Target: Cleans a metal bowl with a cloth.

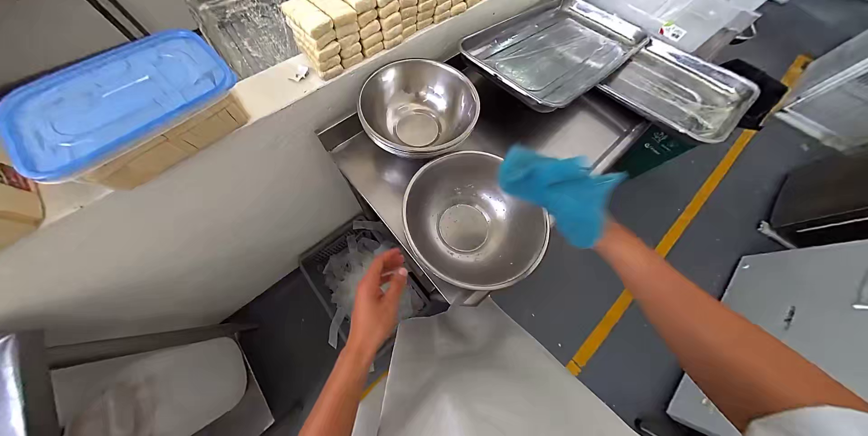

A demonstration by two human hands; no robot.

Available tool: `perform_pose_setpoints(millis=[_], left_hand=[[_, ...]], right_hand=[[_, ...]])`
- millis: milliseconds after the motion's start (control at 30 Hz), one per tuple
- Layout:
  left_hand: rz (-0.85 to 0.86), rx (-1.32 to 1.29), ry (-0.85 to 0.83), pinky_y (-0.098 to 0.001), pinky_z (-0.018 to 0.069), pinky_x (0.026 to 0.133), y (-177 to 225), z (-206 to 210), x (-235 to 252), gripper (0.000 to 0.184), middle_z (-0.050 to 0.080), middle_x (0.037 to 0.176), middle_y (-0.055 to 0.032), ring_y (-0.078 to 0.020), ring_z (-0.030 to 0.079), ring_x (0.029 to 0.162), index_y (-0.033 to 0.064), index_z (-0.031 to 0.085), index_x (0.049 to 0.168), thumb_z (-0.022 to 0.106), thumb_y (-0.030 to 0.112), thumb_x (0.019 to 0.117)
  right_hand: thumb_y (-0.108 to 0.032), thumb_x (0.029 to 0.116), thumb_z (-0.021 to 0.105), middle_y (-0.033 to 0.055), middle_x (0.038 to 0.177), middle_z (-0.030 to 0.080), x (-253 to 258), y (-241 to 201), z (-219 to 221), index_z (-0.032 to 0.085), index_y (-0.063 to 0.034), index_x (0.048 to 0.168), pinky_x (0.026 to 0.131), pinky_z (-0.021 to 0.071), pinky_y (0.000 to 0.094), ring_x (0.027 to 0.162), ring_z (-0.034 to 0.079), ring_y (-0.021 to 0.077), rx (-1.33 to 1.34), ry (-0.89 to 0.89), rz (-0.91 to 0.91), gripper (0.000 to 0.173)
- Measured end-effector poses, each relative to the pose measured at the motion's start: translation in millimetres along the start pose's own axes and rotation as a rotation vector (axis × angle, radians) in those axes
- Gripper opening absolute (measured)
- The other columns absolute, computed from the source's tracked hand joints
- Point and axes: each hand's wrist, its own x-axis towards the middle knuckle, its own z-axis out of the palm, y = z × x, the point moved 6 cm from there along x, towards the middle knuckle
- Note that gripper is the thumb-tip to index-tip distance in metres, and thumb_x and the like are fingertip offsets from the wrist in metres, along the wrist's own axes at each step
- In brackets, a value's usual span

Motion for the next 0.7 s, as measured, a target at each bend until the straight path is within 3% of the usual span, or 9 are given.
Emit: perform_pose_setpoints(millis=[67, 133, 333, 400, 467, 500, 533, 633, 700], left_hand=[[-0.021, 0.008, 0.051, -0.0452, 0.0541, 0.103, 2.6, -7.5, 26.1, 0.040, 0.065, 0.131, -0.0143, -0.0233, 0.064, 0.121, 0.0027, 0.055, 0.141, 0.055, 0.021, 0.1049], [-0.041, 0.054, 0.094, -0.0464, 0.0529, 0.103, 6.7, -10.6, 58.7, 0.041, 0.063, 0.134, -0.0164, -0.0254, 0.063, 0.122, 0.0025, 0.053, 0.143, 0.056, 0.021, 0.1058], [-0.167, 0.195, 0.063, -0.0548, 0.0479, 0.106, -8.7, 18.3, 173.2, 0.053, 0.057, 0.138, -0.0241, -0.0363, 0.059, 0.125, 0.0010, 0.053, 0.145, 0.059, 0.035, 0.1041], [-0.187, 0.215, 0.009, -0.0563, 0.0499, 0.101, -18.1, 40.2, 196.4, 0.047, 0.063, 0.128, -0.0235, -0.0367, 0.063, 0.116, 0.0015, 0.060, 0.138, 0.058, 0.034, 0.1050], [-0.177, 0.168, -0.017, -0.0553, 0.0525, 0.093, -18.8, 65.2, 202.2, 0.034, 0.070, 0.109, -0.0203, -0.0332, 0.067, 0.102, 0.0021, 0.070, 0.121, 0.056, 0.029, 0.1067], [-0.178, 0.121, -0.024, -0.0537, 0.0534, 0.089, -17.7, 78.5, 198.7, 0.032, 0.071, 0.102, -0.0187, -0.0307, 0.068, 0.096, 0.0019, 0.071, 0.118, 0.054, 0.027, 0.1076], [-0.192, 0.076, -0.019, -0.0523, 0.0544, 0.089, -18.7, 89.2, 192.1, 0.032, 0.072, 0.100, -0.0170, -0.0283, 0.069, 0.094, 0.0025, 0.071, 0.118, 0.053, 0.027, 0.1082], [-0.244, -0.056, 0.145, -0.0468, 0.0570, 0.085, -26.2, 93.1, 175.4, 0.030, 0.073, 0.094, -0.0128, -0.0218, 0.070, 0.087, 0.0035, 0.072, 0.115, 0.053, 0.026, 0.1080], [-0.251, -0.108, 0.258, -0.0436, 0.0570, 0.078, -25.8, 93.2, 168.5, 0.028, 0.071, 0.088, -0.0112, -0.0197, 0.069, 0.080, 0.0027, 0.072, 0.109, 0.054, 0.024, 0.1077]], right_hand=[[-0.008, 0.0970, 0.064, 0.0163, 0.129, 0.068, 22.2, 20.1, 49.8, 0.067, -0.0011, 0.130, 0.109, 0.0472, 0.0466, 0.122, 0.063, 0.0252, -0.368, -0.262, -0.249, 0.034], [-0.029, 0.1027, 0.062, 0.0157, 0.155, 0.050, 42.7, 60.3, 77.4, 0.056, -0.0107, 0.148, 0.124, 0.0277, 0.0569, 0.146, 0.045, 0.0320, -0.625, -0.484, -0.311, 0.050], [-0.039, 0.1058, 0.054, 0.0159, 0.155, 0.050, 56.9, 71.5, 80.2, 0.059, -0.0103, 0.145, 0.123, 0.0324, 0.0473, 0.147, 0.044, 0.0303, -0.757, -0.613, -0.538, 0.049], [-0.040, 0.1067, 0.051, 0.0177, 0.160, 0.043, 58.8, 91.3, 103.0, 0.054, -0.0122, 0.150, 0.125, 0.0278, 0.0509, 0.152, 0.036, 0.0324, -0.797, -0.761, -0.647, 0.051], [-0.043, 0.1073, 0.048, 0.0171, 0.169, 0.027, 74.8, 126.5, 130.2, 0.042, -0.0178, 0.159, 0.127, 0.0154, 0.0580, 0.158, 0.021, 0.0332, -0.819, -0.867, -0.696, 0.058], [-0.046, 0.1074, 0.045, 0.0148, 0.171, 0.021, 89.6, 143.9, 140.3, 0.037, -0.0209, 0.161, 0.127, 0.0101, 0.0609, 0.159, 0.016, 0.0322, -0.800, -0.834, -0.706, 0.060], [-0.047, 0.1071, 0.044, 0.0135, 0.170, 0.026, 105.9, 153.3, 146.9, 0.040, -0.0211, 0.160, 0.126, 0.0111, 0.0628, 0.159, 0.020, 0.0315, -0.748, -0.704, -0.717, 0.060], [-0.043, 0.1069, 0.033, 0.0223, 0.158, 0.045, 160.8, 151.7, 160.3, 0.050, -0.0048, 0.152, 0.125, 0.0147, 0.0666, 0.152, 0.034, 0.0401, -0.667, -0.103, -0.535, 0.061], [-0.039, 0.1069, 0.029, 0.0317, 0.163, 0.029, 173.7, 133.0, 180.5, 0.033, 0.0066, 0.157, 0.124, 0.0071, 0.0679, 0.156, 0.020, 0.0462, -0.604, 0.162, -0.289, 0.068]])
